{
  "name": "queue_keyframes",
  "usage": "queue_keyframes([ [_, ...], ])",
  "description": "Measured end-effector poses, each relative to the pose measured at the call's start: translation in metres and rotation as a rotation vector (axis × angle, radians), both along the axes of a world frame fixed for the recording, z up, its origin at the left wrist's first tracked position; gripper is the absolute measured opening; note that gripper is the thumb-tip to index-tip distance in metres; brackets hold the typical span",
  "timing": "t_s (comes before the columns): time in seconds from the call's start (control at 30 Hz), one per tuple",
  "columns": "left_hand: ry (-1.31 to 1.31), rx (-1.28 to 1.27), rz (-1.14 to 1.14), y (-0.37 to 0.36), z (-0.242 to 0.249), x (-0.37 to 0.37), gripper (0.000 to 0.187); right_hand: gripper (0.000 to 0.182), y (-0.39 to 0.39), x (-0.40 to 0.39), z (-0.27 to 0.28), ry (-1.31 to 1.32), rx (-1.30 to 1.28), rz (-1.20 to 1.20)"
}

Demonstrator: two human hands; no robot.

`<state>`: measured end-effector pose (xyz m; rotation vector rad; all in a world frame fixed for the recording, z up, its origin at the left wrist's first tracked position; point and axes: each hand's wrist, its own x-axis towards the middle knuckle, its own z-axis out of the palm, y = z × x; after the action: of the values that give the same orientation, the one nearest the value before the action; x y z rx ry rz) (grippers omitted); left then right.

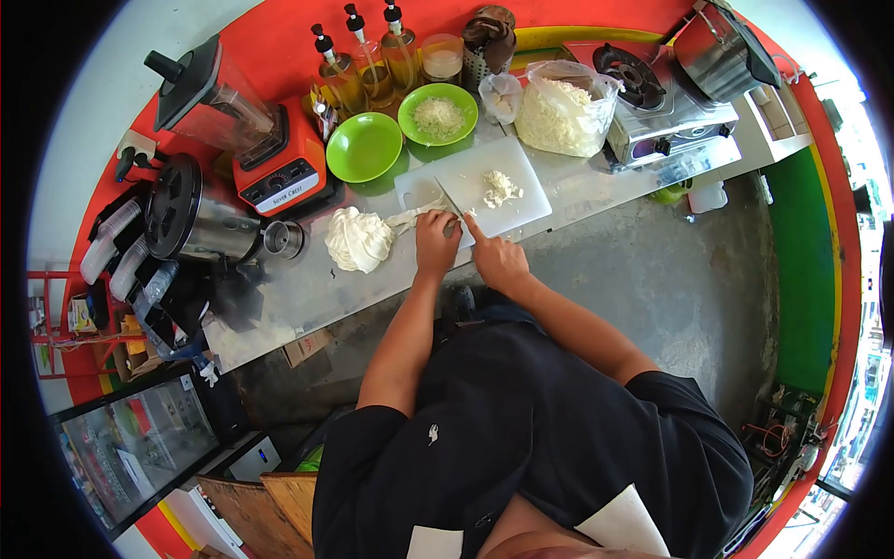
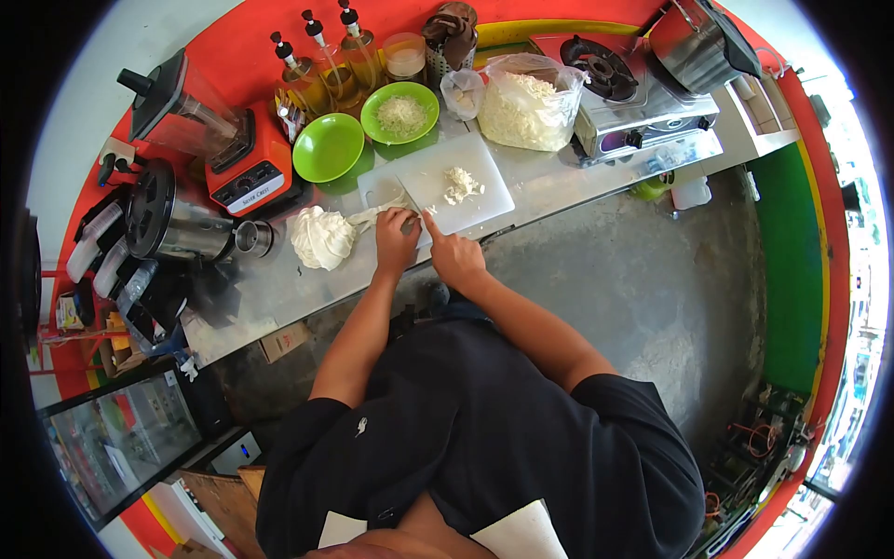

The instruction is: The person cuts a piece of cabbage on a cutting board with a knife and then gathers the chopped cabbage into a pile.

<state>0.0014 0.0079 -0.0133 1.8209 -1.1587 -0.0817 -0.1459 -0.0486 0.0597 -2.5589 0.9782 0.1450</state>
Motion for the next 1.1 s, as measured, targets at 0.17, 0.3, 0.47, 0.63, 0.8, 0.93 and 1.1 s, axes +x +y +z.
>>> queue_keyframes([
  [0.17, -0.014, 0.009, 0.012, -0.001, -0.001, 0.0, 0.009, 0.079, 0.005, -0.002, -0.01, 0.033, -0.064, 0.014],
  [0.3, -0.02, -0.007, -0.02, 0.002, 0.0, 0.001, 0.009, 0.077, -0.001, 0.002, 0.0, 0.007, -0.004, -0.011],
  [0.47, -0.035, -0.012, 0.006, 0.0, -0.002, 0.0, 0.009, 0.08, 0.008, -0.006, -0.004, 0.029, -0.025, -0.005],
  [0.63, -0.043, -0.031, -0.009, 0.002, -0.002, -0.001, 0.008, 0.077, -0.003, 0.003, 0.005, 0.028, 0.023, -0.008],
  [0.8, -0.047, -0.056, 0.022, 0.0, 0.001, -0.002, 0.011, 0.075, 0.005, -0.001, -0.001, -0.041, 0.005, -0.024],
  [0.93, -0.05, -0.008, 0.049, 0.001, 0.002, -0.004, 0.012, 0.074, 0.007, -0.002, -0.01, 0.0, 0.011, -0.013],
  [1.1, -0.115, -0.041, 0.012, 0.002, 0.001, -0.003, 0.01, 0.074, -0.001, 0.003, -0.002, -0.034, 0.02, -0.019],
])
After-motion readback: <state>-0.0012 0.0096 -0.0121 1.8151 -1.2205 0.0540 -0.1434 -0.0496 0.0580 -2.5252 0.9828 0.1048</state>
